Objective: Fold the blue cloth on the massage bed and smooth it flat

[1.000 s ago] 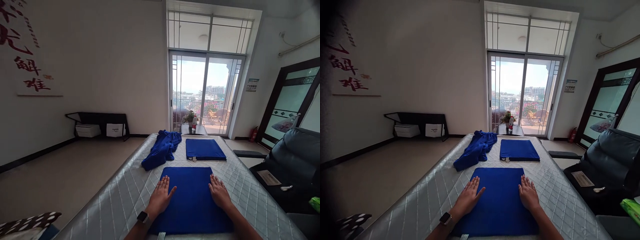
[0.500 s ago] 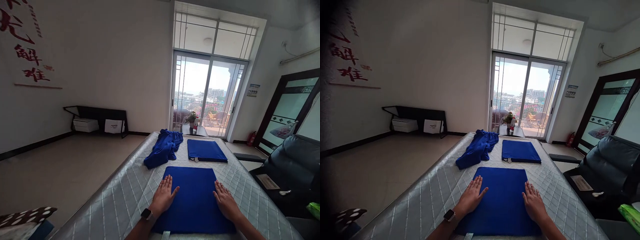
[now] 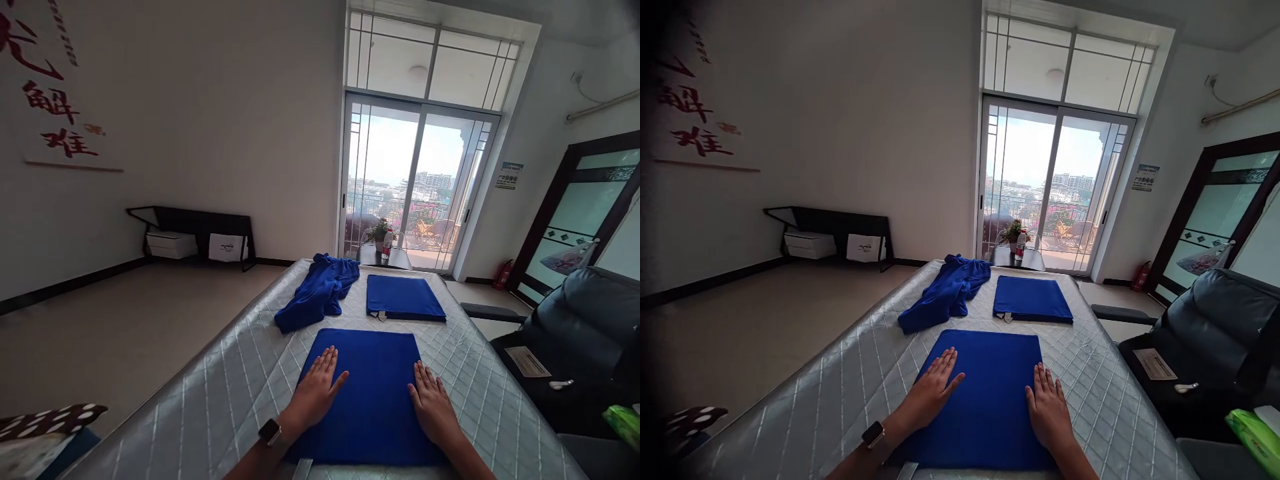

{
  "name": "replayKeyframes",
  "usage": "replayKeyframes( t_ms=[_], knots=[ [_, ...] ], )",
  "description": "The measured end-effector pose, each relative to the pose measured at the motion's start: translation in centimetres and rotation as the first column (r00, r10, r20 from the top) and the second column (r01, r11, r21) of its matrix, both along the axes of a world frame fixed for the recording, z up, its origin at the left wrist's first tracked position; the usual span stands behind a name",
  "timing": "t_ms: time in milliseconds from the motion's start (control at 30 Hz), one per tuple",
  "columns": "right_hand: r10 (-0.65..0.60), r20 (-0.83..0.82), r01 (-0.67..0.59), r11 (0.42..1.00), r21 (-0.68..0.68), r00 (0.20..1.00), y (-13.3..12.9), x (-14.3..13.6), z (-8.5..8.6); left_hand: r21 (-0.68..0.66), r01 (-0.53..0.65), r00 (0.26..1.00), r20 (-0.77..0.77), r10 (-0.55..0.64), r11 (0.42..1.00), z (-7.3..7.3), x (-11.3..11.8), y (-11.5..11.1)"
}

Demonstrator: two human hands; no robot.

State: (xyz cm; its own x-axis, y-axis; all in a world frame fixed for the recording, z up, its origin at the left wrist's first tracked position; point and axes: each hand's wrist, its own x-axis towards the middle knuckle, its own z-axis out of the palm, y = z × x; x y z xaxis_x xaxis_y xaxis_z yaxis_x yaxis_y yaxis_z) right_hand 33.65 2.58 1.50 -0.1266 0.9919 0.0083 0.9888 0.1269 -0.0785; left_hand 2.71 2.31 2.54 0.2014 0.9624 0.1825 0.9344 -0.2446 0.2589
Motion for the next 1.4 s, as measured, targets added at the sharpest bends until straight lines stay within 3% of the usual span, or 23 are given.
replayKeyframes(
  t_ms=[133, 233, 367, 467, 533, 633, 800, 900, 1000, 1100, 1400],
  knots=[
    [-0.012, -0.013, 0.012, 1.0, -0.007, 1.0, 0.0, 0.1, 0.2, -0.017, 0.295, 0.955, 0.018, -0.295, 0.955, 0.6, 5.7, -1.2],
    [0.031, 0.016, -0.031, 1.0, -0.005, 0.999, -0.2, 0.3, 0.2, 0.004, 0.438, 0.898, 0.037, -0.438, 0.899, 0.8, 11.3, -1.5],
    [0.059, 0.074, -0.059, 0.998, -0.008, 0.996, -0.5, 0.5, -0.1, 0.043, 0.457, 0.885, 0.073, -0.459, 0.888, 0.3, 16.9, -0.4],
    [0.033, 0.067, -0.034, 0.999, 0.004, 0.997, -0.4, 0.5, -0.2, 0.033, 0.4, 0.913, 0.076, -0.402, 0.916, -0.4, 18.0, 0.6],
    [0.028, 0.039, -0.028, 1.0, 0.006, 0.999, -0.4, 0.4, -0.2, 0.018, 0.375, 0.925, 0.057, -0.376, 0.927, -0.8, 17.1, 1.0],
    [0.005, -0.017, -0.005, 1.0, 0.008, 1.0, -0.3, 0.2, 0.0, -0.005, 0.31, 0.951, 0.008, -0.31, 0.951, -0.8, 13.9, 1.1],
    [-0.001, -0.055, 0.002, 1.0, 0.013, 0.998, -0.2, 0.1, 0.2, -0.053, 0.106, 0.993, -0.049, -0.109, 0.993, -0.4, 5.3, 0.4],
    [0.004, -0.064, -0.003, 1.0, 0.013, 0.998, -0.2, 0.1, 0.0, -0.019, -0.025, 0.998, -0.061, 0.024, 0.999, -1.2, -0.2, 0.0],
    [0.017, -0.058, -0.015, 1.0, 0.023, 0.998, -0.2, 0.2, -0.2, 0.022, -0.094, 0.994, -0.061, 0.095, 0.995, -2.3, -3.6, -0.3],
    [0.009, -0.042, -0.008, 1.0, 0.029, 0.999, -0.2, 0.1, -0.2, 0.038, -0.126, 0.991, -0.05, 0.128, 0.991, -2.9, -4.5, -0.5],
    [-0.021, 0.021, 0.021, 0.999, 0.036, 1.0, -1.9, -0.4, 1.2, 0.063, -0.127, 0.991, -0.026, 0.128, 0.99, -3.4, -4.4, -0.2]
  ],
)
